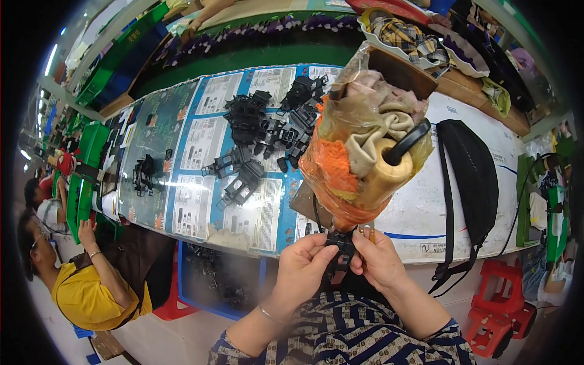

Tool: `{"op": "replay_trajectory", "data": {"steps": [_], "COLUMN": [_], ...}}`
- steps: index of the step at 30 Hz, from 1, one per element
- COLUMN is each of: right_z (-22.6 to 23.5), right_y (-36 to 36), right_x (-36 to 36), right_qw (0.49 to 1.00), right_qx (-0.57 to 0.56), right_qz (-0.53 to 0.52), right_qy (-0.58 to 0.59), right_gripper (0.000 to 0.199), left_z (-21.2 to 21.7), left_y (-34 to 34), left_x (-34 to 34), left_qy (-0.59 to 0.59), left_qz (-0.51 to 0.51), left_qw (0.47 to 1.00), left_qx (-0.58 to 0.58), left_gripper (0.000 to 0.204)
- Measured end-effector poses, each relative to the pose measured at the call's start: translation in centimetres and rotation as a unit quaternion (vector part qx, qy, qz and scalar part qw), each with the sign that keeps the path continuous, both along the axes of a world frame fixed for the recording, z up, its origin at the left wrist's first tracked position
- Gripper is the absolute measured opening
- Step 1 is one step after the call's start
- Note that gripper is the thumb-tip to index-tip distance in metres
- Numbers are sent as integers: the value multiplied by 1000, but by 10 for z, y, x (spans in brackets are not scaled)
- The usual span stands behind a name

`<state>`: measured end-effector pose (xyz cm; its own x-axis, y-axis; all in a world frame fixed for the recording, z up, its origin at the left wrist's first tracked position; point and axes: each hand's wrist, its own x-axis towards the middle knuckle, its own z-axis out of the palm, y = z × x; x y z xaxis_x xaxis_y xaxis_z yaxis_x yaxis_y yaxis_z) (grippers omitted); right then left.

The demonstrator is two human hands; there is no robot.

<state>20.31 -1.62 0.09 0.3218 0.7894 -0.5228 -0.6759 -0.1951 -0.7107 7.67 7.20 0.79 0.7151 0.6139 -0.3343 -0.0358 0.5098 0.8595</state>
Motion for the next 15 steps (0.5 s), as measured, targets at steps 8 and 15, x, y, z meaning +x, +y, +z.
{"op": "replay_trajectory", "data": {"steps": [8,15], "right_z": [-2,4], "right_y": [-2,-4], "right_x": [-3,-6], "right_qw": [1000,1000], "right_qx": [-9,-10], "right_qz": [15,19], "right_qy": [16,23], "right_gripper": [21,22], "left_z": [-4,-2], "left_y": [-1,-2], "left_x": [-7,-9], "left_qy": [7,6], "left_qz": [-5,-14], "left_qw": [1000,1000], "left_qx": [5,2], "left_gripper": [16,16]}}
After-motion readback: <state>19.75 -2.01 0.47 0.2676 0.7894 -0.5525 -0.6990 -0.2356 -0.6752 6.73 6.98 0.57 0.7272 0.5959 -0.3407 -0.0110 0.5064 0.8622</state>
